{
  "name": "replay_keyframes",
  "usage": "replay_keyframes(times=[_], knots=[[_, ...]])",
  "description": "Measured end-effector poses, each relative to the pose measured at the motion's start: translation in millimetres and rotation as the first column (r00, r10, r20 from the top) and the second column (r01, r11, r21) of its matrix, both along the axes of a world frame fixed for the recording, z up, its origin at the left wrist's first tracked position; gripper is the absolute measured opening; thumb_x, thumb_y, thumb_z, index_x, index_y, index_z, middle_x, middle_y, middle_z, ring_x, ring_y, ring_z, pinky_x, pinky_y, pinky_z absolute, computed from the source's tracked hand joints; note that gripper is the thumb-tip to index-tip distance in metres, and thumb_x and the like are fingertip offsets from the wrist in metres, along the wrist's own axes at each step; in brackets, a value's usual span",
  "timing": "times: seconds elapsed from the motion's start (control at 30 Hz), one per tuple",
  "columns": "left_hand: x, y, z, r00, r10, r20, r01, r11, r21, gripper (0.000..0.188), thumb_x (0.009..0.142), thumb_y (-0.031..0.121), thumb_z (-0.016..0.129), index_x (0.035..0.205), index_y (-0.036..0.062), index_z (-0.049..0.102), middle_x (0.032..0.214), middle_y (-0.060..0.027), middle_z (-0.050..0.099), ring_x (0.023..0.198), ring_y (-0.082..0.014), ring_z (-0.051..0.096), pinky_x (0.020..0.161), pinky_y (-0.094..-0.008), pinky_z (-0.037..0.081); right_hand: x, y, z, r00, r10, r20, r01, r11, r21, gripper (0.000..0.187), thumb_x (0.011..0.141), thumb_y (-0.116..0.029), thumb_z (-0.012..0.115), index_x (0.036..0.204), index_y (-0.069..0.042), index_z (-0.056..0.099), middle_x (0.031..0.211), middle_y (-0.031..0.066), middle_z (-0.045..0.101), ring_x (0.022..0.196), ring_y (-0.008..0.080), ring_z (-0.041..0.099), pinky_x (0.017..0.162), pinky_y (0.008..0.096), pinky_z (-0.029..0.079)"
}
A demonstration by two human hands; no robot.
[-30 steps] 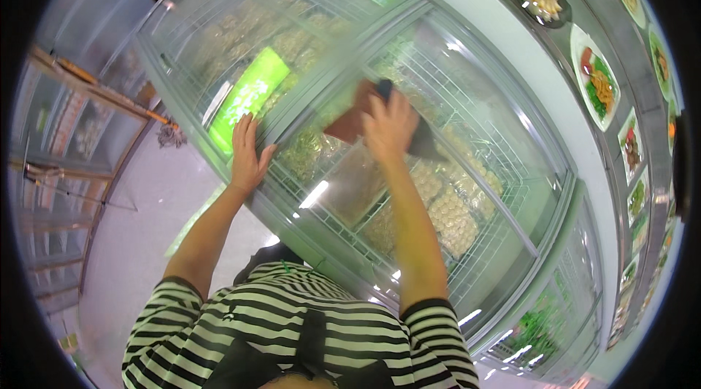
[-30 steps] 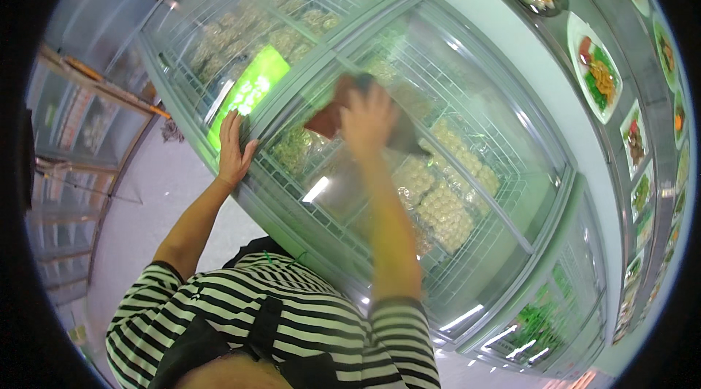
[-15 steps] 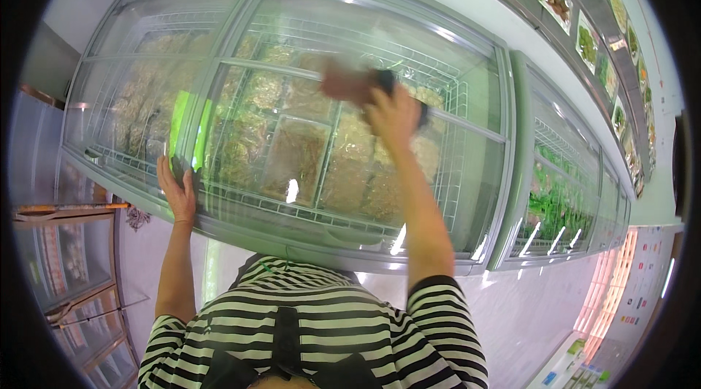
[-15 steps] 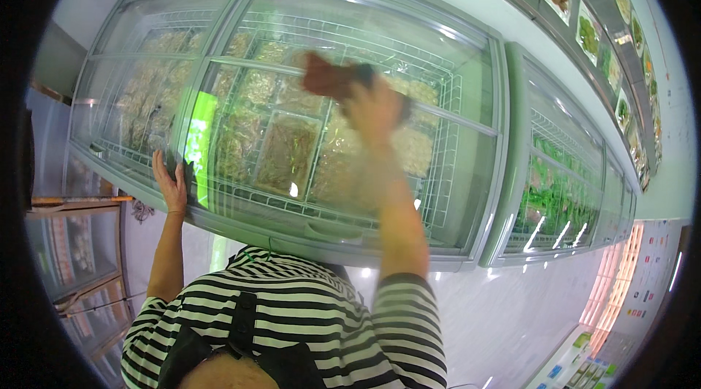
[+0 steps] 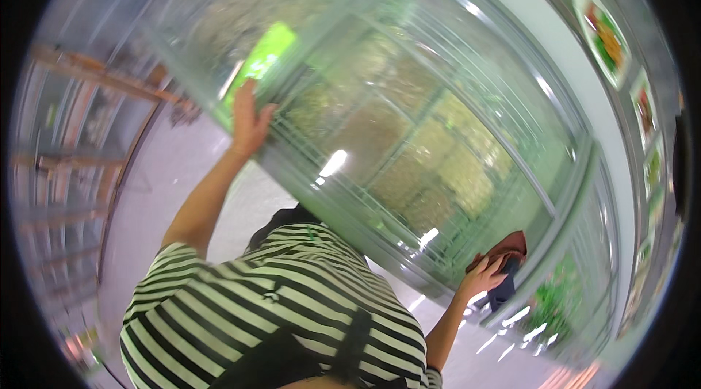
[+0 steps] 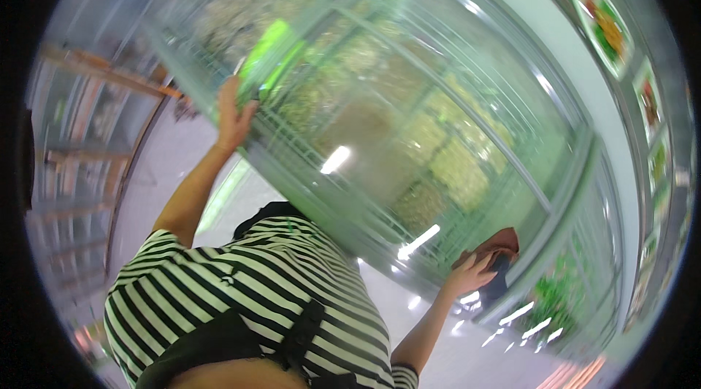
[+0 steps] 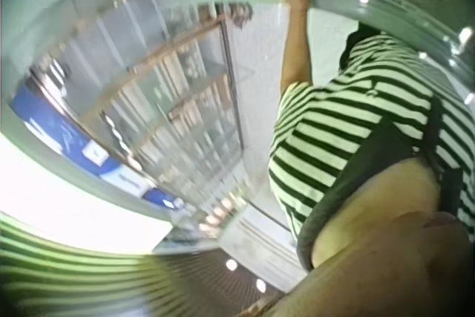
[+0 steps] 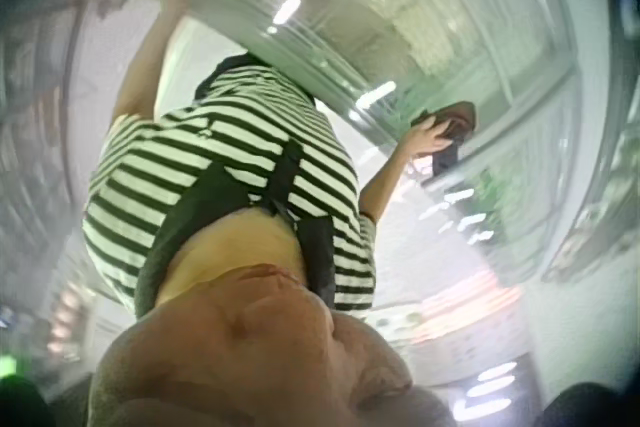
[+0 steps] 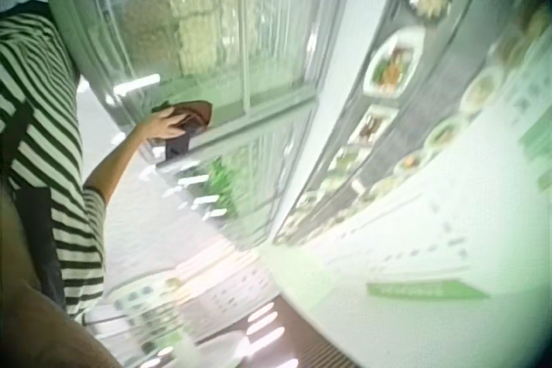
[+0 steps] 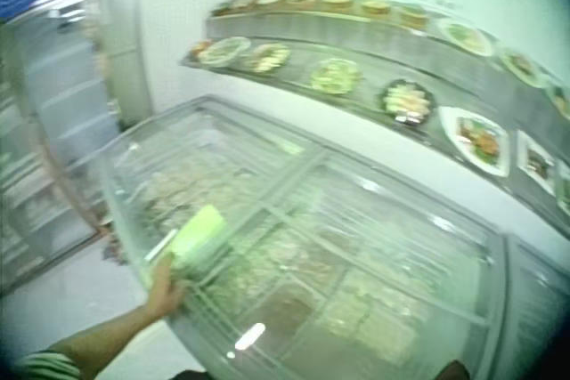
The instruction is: The person mops the floor in front of a glass-top freezer using a mop and a red bucket. They then wipe the glass surface of the freezer with a cloth.
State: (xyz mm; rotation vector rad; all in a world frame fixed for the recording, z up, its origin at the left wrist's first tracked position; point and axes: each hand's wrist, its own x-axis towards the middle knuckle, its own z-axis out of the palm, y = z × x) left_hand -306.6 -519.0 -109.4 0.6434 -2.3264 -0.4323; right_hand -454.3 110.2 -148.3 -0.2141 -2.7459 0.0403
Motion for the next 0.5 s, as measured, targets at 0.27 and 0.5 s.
replay_keyframes(times=[0.27, 0.5], knots=[[9.8, 127.2, 30.6, 0.822, -0.569, -0.008, 0.555, 0.800, 0.228, 0.069, 0.080, 0.022, 0.070, 0.138, 0.0065, 0.036, 0.145, -0.0242, 0.026, 0.133, -0.0429, 0.029, 0.107, -0.0495, 0.031, -5.7, -245.5, 58.4, 0.611, 0.768, 0.189, -0.765, 0.635, -0.107, 0.052, 0.084, -0.031, 0.064, 0.132, -0.015, 0.052, 0.141, 0.0363, 0.027, 0.131, 0.0494, 0.028, 0.108, 0.0523, 0.022], [22.7, 80.5, 25.2, 0.943, -0.320, 0.094, 0.299, 0.936, 0.187, 0.075, 0.076, 0.033, 0.070, 0.138, 0.0065, 0.038, 0.146, -0.0257, 0.025, 0.136, -0.0441, 0.024, 0.109, -0.0518, 0.026, 39.5, -437.2, 91.5, 0.254, 0.967, 0.015, 0.179, -0.032, -0.983, 0.052, 0.091, -0.005, 0.050, 0.140, -0.003, 0.034, 0.136, 0.0067, 0.049, 0.115, 0.0144, 0.045, 0.098, 0.0293, 0.035]])
